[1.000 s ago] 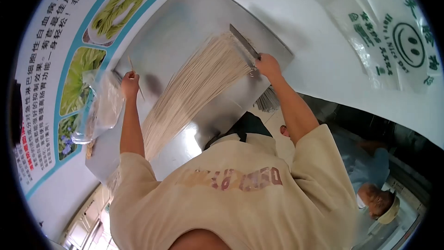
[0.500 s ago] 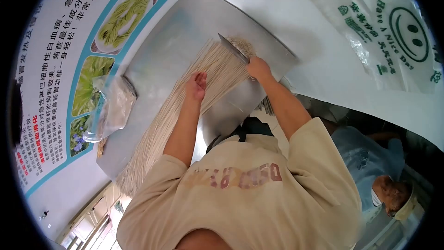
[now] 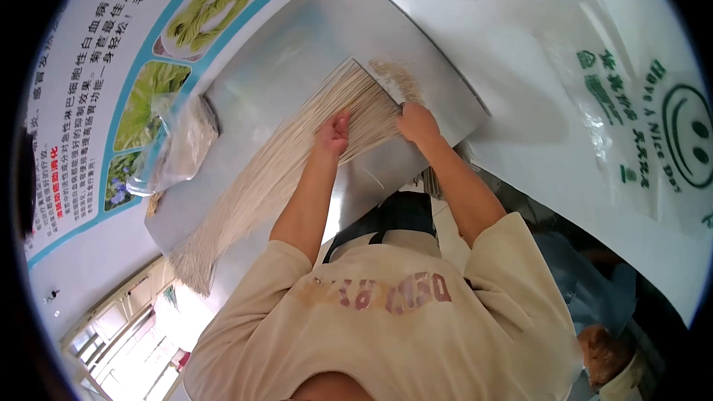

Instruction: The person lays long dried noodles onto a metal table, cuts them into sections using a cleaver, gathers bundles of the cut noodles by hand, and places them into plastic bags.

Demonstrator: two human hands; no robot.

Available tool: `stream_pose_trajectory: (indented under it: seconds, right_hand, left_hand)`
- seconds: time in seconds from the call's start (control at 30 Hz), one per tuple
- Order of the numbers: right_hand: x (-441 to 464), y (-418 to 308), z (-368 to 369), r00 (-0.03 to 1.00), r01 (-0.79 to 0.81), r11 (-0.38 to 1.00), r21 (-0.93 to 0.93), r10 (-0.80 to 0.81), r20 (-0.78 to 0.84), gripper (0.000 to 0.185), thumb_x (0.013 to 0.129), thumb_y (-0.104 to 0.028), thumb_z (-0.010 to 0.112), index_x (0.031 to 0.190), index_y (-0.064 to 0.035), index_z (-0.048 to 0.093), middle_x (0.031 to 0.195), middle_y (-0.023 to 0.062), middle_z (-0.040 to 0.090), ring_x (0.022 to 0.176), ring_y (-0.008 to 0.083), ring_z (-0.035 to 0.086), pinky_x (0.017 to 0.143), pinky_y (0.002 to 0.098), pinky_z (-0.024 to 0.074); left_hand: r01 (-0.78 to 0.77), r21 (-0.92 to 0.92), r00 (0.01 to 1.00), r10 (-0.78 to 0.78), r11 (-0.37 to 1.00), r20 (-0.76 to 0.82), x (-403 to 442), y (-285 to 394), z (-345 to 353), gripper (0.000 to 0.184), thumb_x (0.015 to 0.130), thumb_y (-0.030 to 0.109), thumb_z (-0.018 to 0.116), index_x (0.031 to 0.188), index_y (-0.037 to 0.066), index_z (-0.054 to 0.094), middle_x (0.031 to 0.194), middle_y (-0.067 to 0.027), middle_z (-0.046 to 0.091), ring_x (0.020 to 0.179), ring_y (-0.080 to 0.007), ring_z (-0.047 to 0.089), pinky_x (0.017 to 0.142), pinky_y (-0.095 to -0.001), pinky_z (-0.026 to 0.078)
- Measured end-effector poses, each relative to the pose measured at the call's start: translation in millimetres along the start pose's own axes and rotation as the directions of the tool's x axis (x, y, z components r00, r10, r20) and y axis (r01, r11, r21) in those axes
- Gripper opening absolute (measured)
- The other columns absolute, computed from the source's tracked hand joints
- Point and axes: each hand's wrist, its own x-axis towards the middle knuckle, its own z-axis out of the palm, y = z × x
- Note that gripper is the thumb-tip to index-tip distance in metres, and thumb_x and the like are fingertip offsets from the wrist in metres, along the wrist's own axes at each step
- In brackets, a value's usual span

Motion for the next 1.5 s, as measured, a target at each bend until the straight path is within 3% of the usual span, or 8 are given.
stream_pose_trajectory:
  seconds: [0.2, 0.4, 0.5, 0.57, 0.7, 1.23, 1.43, 1.5]
  right_hand:
    - [-4.6, 0.8, 4.5, 0.993, 0.096, 0.991, -0.092, -0.102, -0.054, 0.037, 0.095, -0.032, 0.054, 0.105, 0.0006, 0.069, 0.098, 0.0238, 0.07, 0.095, 0.0409, 0.066, 0.085, 0.0492, 0.0517]
    - [-21.2, -25.3, -5.3, 0.998, 0.008, 0.997, -0.081, -0.012, -0.053, 0.048, 0.1, -0.047, 0.049, 0.106, -0.0041, 0.07, 0.087, 0.0209, 0.071, 0.089, 0.0373, 0.069, 0.083, 0.0464, 0.052]
    - [-19.3, -26.4, 11.9, 0.932, 0.152, 0.974, -0.168, -0.198, -0.304, 0.05, 0.1, -0.049, 0.048, 0.104, -0.0052, 0.07, 0.072, 0.0161, 0.069, 0.07, 0.0317, 0.069, 0.074, 0.0434, 0.0533]
    - [-53.4, -77.3, 7.4, 0.981, 0.002, 0.983, 0.182, 0.034, -0.193, 0.048, 0.1, -0.047, 0.051, 0.098, -0.0027, 0.069, 0.059, 0.0111, 0.062, 0.048, 0.0247, 0.062, 0.056, 0.0394, 0.0513]
    - [-66.6, -111.3, 60.6, 0.999, -0.022, 0.832, 0.555, 0.034, -0.012, 0.042, 0.099, -0.039, 0.055, 0.089, 0.0015, 0.064, 0.053, 0.0092, 0.055, 0.037, 0.0198, 0.054, 0.041, 0.0359, 0.0436]
    - [-98.0, -202.3, 150.7, 0.998, -0.062, 0.996, 0.071, 0.062, -0.008, 0.039, 0.098, -0.029, 0.043, 0.092, 0.0036, 0.063, 0.06, 0.0185, 0.06, 0.042, 0.0298, 0.057, 0.051, 0.0444, 0.0502]
    - [-76.4, -172.3, 175.1, 0.999, -0.022, 0.998, -0.063, 0.02, -0.028, 0.037, 0.099, -0.029, 0.046, 0.101, 0.0024, 0.064, 0.089, 0.0275, 0.068, 0.083, 0.0431, 0.067, 0.077, 0.0514, 0.0518]
    - [-76.2, -177.4, 176.9, 0.997, -0.064, 0.997, -0.047, 0.062, -0.043, 0.034, 0.098, -0.027, 0.049, 0.108, 0.0016, 0.064, 0.103, 0.0297, 0.067, 0.104, 0.0471, 0.061, 0.088, 0.0531, 0.0483]
  left_hand:
    - [-0.113, 0.312, 0.988, 0.075, 0.943, 0.133, -49.4, 16.3, -25.6, 0.017, 0.097, 0.014, 0.062, 0.108, 0.001, 0.064, 0.099, -0.0115, 0.072, 0.083, -0.0191, 0.071, 0.059, -0.0241, 0.056]
    - [-0.484, 0.873, 0.599, 0.706, -0.055, 0.377, -20.1, 122.4, -102.2, 0.027, 0.093, 0.021, 0.061, 0.114, 0.004, 0.066, 0.093, -0.006, 0.072, 0.077, -0.0213, 0.068, 0.067, -0.0316, 0.053]
    - [-0.457, 0.847, 0.515, 0.695, -0.273, 0.502, -31.9, 164.7, -93.8, 0.029, 0.093, 0.019, 0.06, 0.116, 0.003, 0.066, 0.106, -0.0126, 0.071, 0.094, -0.0294, 0.067, 0.083, -0.0356, 0.054]
    - [-0.41, 0.583, 0.38, 0.45, -0.701, 0.808, -46.4, 176.5, -78.5, 0.027, 0.094, 0.018, 0.054, 0.113, 0.004, 0.068, 0.123, -0.0159, 0.066, 0.117, -0.037, 0.057, 0.098, -0.0442, 0.049]
    - [-0.471, 0.488, 0.435, 0.288, -0.735, 0.853, -9.2, 177.4, -83.4, 0.029, 0.091, 0.012, 0.054, 0.116, 0.004, 0.066, 0.128, -0.0159, 0.06, 0.123, -0.0342, 0.053, 0.1, -0.0435, 0.048]
    - [-0.511, 0.29, 0.639, -0.131, -0.809, 0.758, -14.1, 183.4, -39.9, 0.018, 0.085, 0.007, 0.057, 0.095, 0.001, 0.071, 0.107, -0.0179, 0.068, 0.1, -0.0353, 0.066, 0.084, -0.0445, 0.055]
    - [-0.532, 0.344, 0.747, -0.237, -0.774, 0.621, -16.6, 200.1, -16.2, 0.034, 0.094, 0.022, 0.048, 0.098, -0.003, 0.071, 0.113, -0.0207, 0.068, 0.104, -0.0372, 0.066, 0.084, -0.0472, 0.054]
    - [-0.506, 0.72, 0.838, -0.073, -0.475, 0.541, -17.3, 208.8, -7.7, 0.039, 0.097, 0.028, 0.043, 0.109, -0.001, 0.066, 0.114, -0.0224, 0.068, 0.11, -0.0346, 0.064, 0.087, -0.0456, 0.053]
